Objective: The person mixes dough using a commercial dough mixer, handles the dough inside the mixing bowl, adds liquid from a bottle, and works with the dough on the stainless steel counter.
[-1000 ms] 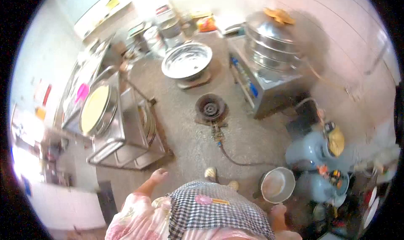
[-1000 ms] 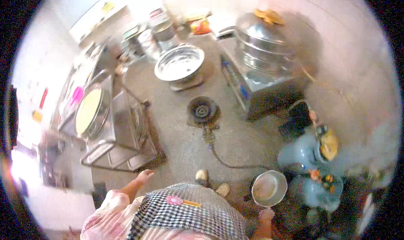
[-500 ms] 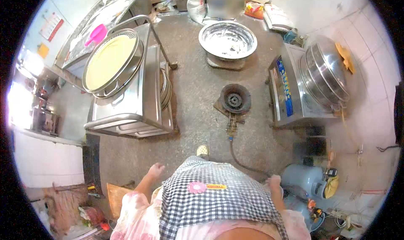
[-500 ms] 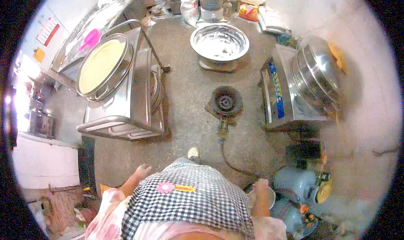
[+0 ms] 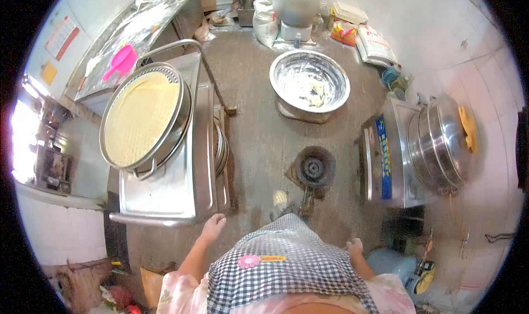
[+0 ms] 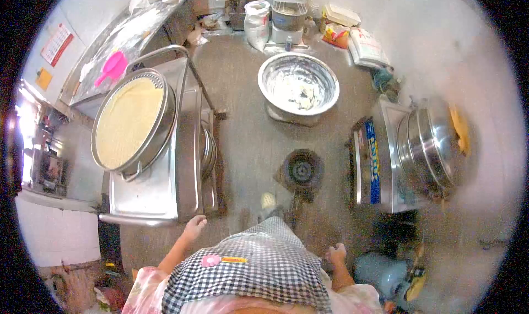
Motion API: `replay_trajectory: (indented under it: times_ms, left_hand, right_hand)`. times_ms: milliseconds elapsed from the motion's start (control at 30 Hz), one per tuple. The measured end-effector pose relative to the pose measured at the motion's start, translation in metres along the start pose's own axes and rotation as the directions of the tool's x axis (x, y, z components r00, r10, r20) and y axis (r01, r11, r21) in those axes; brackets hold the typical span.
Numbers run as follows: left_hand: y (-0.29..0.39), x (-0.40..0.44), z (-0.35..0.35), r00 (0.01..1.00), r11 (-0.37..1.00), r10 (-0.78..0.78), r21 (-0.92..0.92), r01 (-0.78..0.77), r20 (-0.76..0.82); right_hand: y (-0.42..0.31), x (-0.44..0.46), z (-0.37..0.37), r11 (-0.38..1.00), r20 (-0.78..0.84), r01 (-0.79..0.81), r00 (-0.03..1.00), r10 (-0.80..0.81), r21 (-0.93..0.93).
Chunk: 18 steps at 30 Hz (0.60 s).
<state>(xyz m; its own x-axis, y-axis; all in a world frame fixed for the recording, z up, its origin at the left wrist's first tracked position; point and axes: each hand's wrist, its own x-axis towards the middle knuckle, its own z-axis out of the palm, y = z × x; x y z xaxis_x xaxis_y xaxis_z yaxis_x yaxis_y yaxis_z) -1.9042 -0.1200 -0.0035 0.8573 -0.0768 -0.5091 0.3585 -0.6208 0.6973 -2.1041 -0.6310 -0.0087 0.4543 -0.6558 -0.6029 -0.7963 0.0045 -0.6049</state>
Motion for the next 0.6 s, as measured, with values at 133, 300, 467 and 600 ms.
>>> replay_trajectory:
  times_ms: [133, 300, 467, 600]
  left_hand:
    - [0.060, 0.031, -0.006, 1.000, 0.997, -0.023, 0.075, 0.022, 0.014]
    - [0.125, 0.081, -0.031, 0.998, 0.983, 0.068, 0.169, -0.066, -0.005]
    - [0.220, 0.137, -0.071, 0.983, 0.978, 0.146, 0.167, -0.125, -0.116]
    - [0.240, 0.214, -0.101, 0.956, 0.962, 0.229, 0.192, -0.194, -0.184]
  right_hand:
    - [-0.112, 0.011, 0.010, 0.977, 0.003, -0.015, 1.000, 0.016, -0.213]
    - [-0.149, 0.126, 0.049, 1.000, 0.137, 0.018, 0.990, -0.017, -0.004]
    - [-0.230, 0.182, 0.070, 0.989, 0.208, 0.039, 0.976, -0.069, 0.145]
    - [-0.252, 0.220, 0.086, 0.995, 0.198, 0.045, 0.978, -0.063, 0.093]
